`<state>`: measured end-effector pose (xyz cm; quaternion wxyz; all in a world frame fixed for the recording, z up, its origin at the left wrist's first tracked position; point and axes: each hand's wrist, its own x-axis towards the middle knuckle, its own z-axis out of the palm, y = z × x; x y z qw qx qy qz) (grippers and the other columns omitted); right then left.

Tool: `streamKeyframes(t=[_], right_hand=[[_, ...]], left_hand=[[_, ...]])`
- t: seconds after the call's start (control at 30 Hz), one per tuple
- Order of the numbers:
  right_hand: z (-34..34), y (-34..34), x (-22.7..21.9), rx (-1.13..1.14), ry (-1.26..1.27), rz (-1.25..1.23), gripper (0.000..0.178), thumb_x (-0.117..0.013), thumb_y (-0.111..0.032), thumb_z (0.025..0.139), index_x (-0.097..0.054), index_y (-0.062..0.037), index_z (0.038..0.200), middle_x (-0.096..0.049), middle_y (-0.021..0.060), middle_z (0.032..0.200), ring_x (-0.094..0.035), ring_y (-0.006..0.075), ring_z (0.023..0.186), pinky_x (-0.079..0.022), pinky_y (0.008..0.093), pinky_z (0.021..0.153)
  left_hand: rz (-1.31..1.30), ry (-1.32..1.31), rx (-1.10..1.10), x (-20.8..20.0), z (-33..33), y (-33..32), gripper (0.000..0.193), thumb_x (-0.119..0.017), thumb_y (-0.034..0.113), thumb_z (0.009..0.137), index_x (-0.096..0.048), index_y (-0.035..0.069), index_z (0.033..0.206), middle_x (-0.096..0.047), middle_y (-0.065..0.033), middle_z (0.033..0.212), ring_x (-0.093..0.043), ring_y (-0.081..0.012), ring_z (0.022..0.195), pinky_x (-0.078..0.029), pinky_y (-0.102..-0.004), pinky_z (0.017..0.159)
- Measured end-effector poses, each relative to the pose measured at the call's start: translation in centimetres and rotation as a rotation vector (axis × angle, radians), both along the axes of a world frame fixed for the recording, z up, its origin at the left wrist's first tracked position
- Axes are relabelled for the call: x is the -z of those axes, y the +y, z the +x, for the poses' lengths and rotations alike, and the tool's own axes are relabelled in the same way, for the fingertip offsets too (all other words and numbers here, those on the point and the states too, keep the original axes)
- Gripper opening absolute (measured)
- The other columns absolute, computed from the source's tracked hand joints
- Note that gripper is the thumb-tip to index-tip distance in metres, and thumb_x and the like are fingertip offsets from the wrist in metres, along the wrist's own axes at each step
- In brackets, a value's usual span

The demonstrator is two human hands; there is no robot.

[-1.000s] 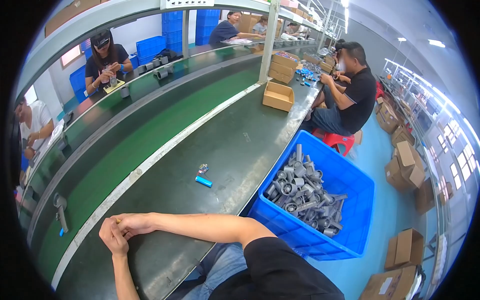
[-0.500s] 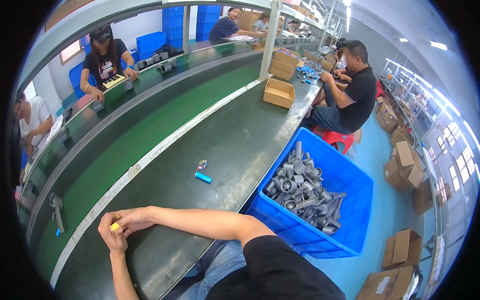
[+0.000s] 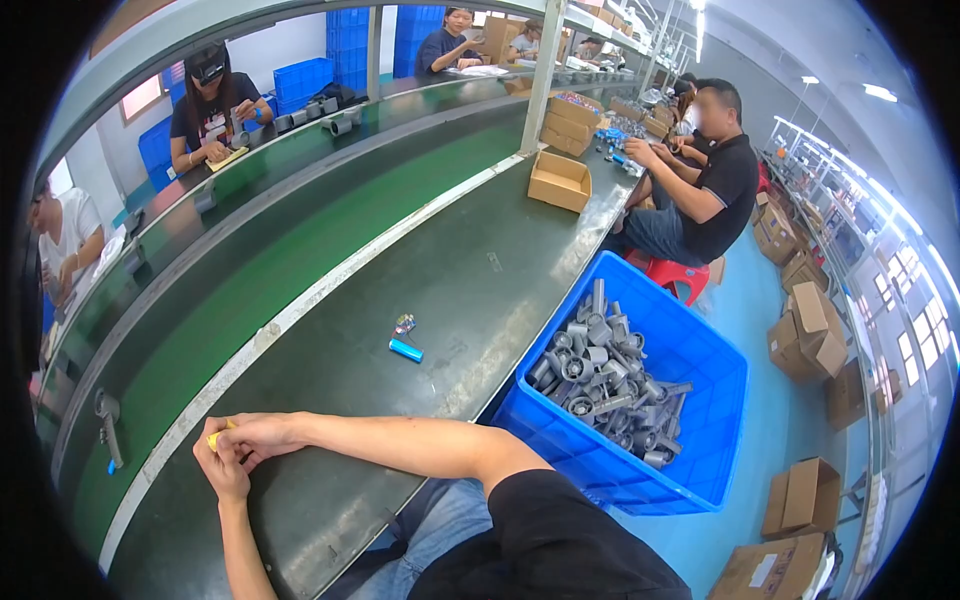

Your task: The person assembles small electronic fan components by hand, fitting batteries, circuit boards, and other plastic components into plastic fan housings.

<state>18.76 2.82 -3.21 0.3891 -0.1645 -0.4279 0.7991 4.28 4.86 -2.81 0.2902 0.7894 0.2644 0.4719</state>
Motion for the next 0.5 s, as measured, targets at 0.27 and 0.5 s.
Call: streamKeyframes(t=[0.27,0.5], right_hand=[[-0.3,0.3,0.6,0.073,-0.087,0.067,0.032,-0.049,-0.043,0.098,-0.050,-0.0144,0.112,-0.049,0.0005,0.091,-0.052,0.0123,0.088,-0.050,0.0390,0.084],[-0.2,-0.3,-0.7,0.073,-0.086,0.073,0.030,-0.049,-0.045,0.097,-0.049,-0.0157,0.105,-0.045,-0.0013,0.085,-0.049,0.0108,0.081,-0.048,0.0409,0.086]], left_hand=[[-0.084,-0.006,-0.002,0.4,-0.2,0.3,0.054,-0.046,0.045,0.098,-0.054,-0.004,0.078,-0.047,-0.0065,0.064,-0.045,-0.0143,0.058,-0.033,-0.0303,0.052],[-0.060,-0.011,-0.013,0.0,0.1,-0.1,0.050,-0.043,0.041,0.100,-0.053,-0.003,0.079,-0.048,-0.0068,0.063,-0.044,-0.0141,0.056,-0.033,-0.0300,0.051]])
